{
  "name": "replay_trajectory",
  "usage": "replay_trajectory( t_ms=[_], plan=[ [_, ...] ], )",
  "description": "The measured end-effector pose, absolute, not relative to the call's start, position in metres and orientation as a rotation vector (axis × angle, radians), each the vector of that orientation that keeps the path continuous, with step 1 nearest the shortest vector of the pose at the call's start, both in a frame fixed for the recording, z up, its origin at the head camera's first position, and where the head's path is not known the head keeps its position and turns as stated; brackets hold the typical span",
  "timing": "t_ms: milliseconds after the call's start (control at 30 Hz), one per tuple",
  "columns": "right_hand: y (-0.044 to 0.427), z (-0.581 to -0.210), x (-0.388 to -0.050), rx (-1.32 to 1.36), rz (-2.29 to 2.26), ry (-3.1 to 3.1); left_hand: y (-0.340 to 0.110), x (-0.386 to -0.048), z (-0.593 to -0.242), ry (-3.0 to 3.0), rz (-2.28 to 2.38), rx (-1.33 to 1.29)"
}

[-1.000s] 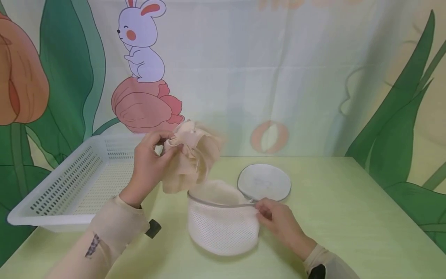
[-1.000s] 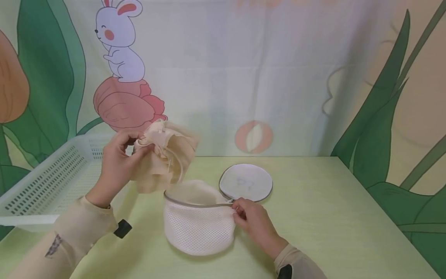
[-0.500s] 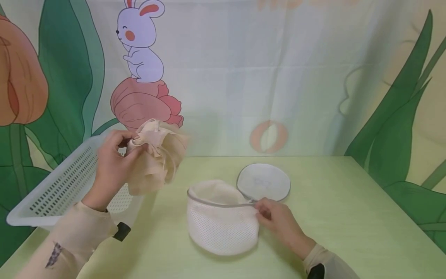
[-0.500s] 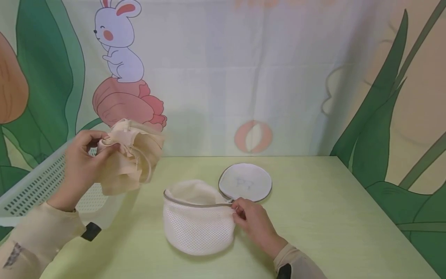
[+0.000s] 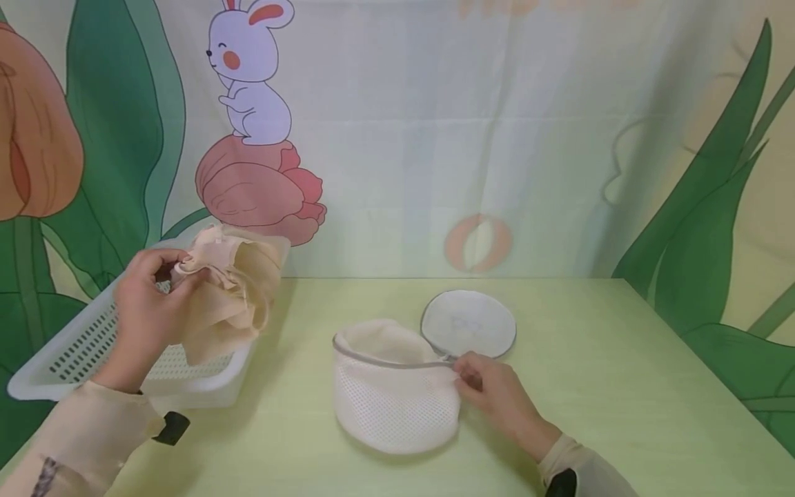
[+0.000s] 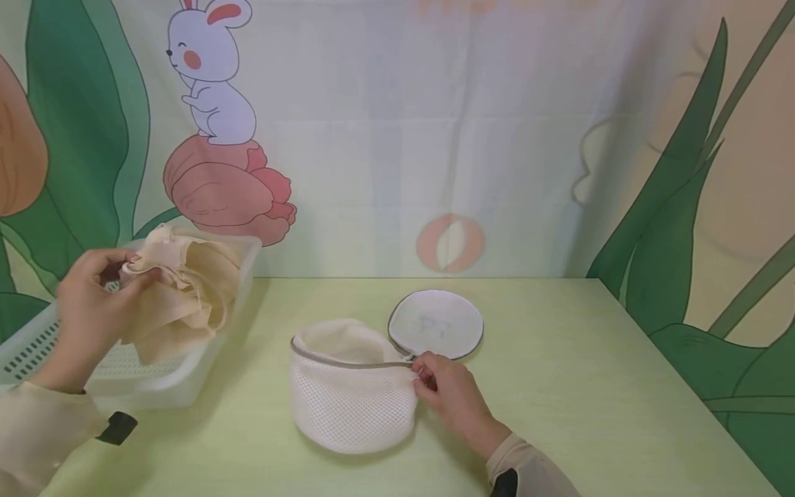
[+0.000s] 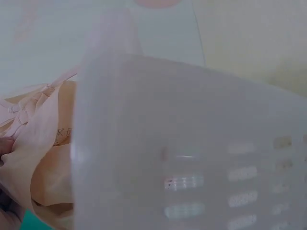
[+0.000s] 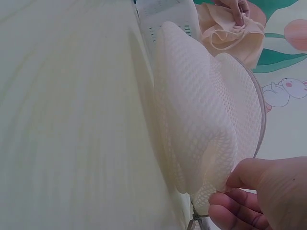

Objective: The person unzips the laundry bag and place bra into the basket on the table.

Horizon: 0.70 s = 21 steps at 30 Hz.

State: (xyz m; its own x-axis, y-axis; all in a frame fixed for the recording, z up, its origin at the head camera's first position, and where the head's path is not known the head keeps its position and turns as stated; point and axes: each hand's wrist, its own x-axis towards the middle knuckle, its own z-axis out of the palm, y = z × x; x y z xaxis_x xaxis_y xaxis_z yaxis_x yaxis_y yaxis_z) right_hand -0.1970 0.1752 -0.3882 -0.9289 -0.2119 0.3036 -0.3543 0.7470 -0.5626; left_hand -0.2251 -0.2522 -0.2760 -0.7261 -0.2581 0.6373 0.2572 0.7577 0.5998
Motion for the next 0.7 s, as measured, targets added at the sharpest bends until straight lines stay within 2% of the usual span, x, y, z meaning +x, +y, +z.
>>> replay_trajectory(
  t_ms=[233,700],
  plan=[
    [0.175,-0.389,-0.197,0.464,0.962,-2.725,-0.269,-0.22,-0.281,-2.242,-0.859,0.141],
    [0.176,-0.391,-0.198,0.457,0.933,-2.722,-0.292,-0.221,-0.317,-2.566,-0.831,0.044]
  ],
)
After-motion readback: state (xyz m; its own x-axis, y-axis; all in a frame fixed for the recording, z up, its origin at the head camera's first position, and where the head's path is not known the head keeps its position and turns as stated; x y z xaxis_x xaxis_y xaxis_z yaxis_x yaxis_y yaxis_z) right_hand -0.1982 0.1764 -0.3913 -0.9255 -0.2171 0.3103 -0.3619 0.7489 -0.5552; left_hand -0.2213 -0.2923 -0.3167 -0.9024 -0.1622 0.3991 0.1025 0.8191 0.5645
